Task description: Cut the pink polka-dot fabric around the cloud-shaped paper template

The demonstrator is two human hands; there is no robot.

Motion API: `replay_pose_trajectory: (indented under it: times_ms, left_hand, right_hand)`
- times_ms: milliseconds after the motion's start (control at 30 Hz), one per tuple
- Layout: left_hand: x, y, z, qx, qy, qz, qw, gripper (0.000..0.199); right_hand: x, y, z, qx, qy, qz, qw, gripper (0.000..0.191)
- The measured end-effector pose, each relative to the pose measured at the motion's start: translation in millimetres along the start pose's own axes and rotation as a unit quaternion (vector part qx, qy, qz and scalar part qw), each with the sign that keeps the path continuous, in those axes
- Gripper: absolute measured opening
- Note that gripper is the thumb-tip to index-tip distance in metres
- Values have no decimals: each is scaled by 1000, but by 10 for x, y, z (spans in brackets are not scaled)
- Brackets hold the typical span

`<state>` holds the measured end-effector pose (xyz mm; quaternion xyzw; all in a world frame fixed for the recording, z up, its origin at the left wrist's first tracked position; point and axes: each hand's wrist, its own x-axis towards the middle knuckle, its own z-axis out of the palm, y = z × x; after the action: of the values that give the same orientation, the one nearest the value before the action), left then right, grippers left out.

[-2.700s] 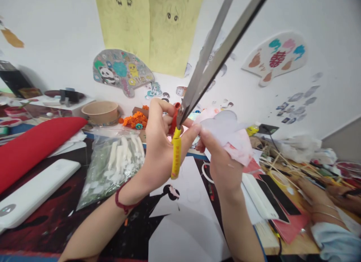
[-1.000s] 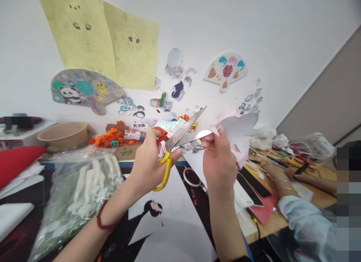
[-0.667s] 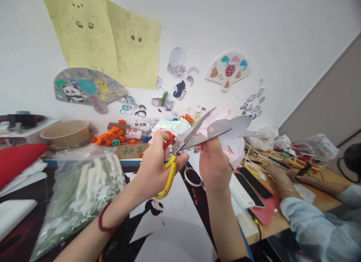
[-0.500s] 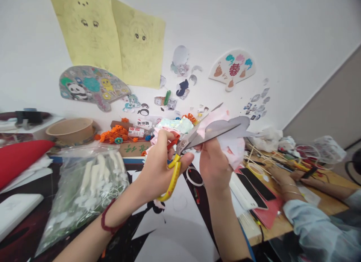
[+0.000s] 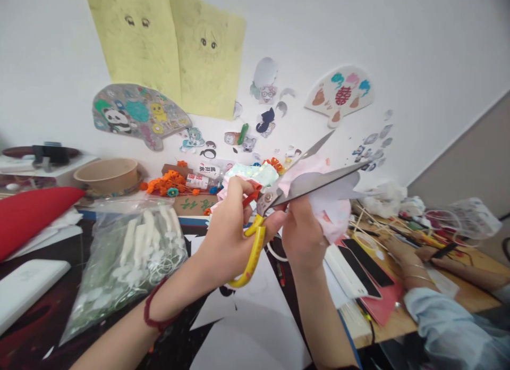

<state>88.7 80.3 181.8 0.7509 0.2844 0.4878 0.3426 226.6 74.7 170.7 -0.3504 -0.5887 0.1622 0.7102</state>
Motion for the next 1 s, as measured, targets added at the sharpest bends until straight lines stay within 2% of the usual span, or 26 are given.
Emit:
replay_pose_trajectory:
  times_ms: [167, 300, 433, 600, 700, 767, 833, 1000]
  left_hand:
    - [-15, 51, 2, -4, 13, 10, 1000, 33]
    - [-23, 83, 2, -2, 21, 21, 1000, 30]
    - [-42, 102, 5, 12, 44, 35, 998, 30]
    - [-27, -10, 36, 5, 62, 77, 995, 31]
    - [52, -168, 63, -58, 117, 108, 986, 37]
    - [122, -242, 48, -118, 196, 118, 966, 36]
    - [178, -248, -9, -156, 224, 123, 954, 33]
    - [173, -69, -209, -224, 155, 132, 953, 38]
  right_hand:
    - [-37, -4, 110, 111, 58, 13, 992, 24]
    - [-54, -62, 162, 149, 35, 23, 988, 21]
    - [-71, -125, 161, 107, 39, 22, 993, 27]
    - [-63, -179, 110, 52, 72, 84, 992, 38]
    - [-7, -153, 106, 67, 125, 63, 988, 45]
    - [32, -121, 123, 81, 153, 50, 984, 44]
    - [48, -89, 151, 91, 140, 43, 985, 40]
    - [-10, 8, 235, 91, 35, 50, 994, 23]
